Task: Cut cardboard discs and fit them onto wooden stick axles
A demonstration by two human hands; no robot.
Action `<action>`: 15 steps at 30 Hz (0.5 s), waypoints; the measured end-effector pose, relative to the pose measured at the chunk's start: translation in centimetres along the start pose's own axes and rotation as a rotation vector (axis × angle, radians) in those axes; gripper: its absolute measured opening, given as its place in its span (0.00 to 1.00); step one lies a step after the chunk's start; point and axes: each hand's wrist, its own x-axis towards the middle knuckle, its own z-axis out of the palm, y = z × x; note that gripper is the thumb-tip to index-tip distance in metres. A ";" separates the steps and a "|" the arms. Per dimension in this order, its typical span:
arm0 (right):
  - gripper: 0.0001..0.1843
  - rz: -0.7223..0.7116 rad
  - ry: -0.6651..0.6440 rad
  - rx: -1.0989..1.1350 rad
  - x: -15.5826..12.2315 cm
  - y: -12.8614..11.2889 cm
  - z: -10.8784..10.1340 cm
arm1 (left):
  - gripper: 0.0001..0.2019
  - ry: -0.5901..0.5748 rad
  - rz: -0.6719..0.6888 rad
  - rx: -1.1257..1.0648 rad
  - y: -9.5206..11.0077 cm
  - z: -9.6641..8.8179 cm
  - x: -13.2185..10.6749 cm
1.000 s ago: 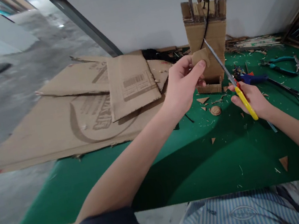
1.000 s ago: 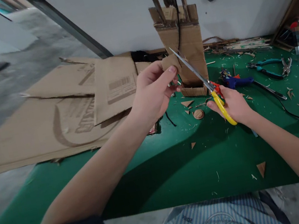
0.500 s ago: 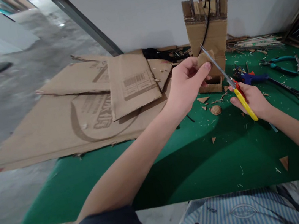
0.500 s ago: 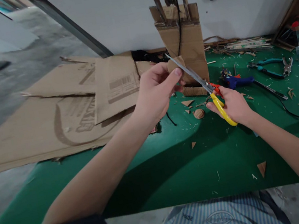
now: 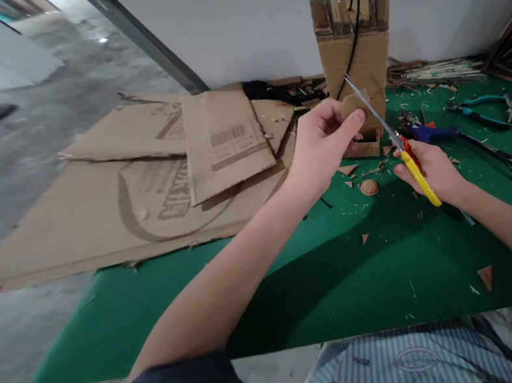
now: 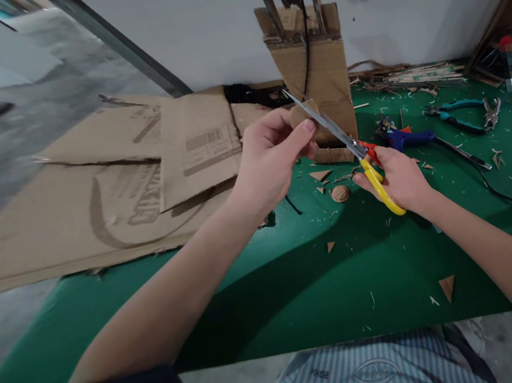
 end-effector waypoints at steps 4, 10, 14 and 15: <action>0.26 0.008 0.048 -0.120 -0.1 -0.3 -0.2 | 0.16 -0.005 -0.024 -0.037 0.0 0.2 0.0; 0.27 -0.024 0.049 -0.221 0.2 -0.4 -0.6 | 0.16 0.001 -0.026 -0.019 0.0 0.3 0.0; 0.28 -0.049 0.069 -0.293 0.6 0.2 -0.2 | 0.15 -0.005 -0.011 0.008 0.0 0.0 0.1; 0.29 -0.054 0.078 -0.305 0.7 0.4 -0.1 | 0.15 -0.006 -0.009 0.017 0.0 -0.1 0.2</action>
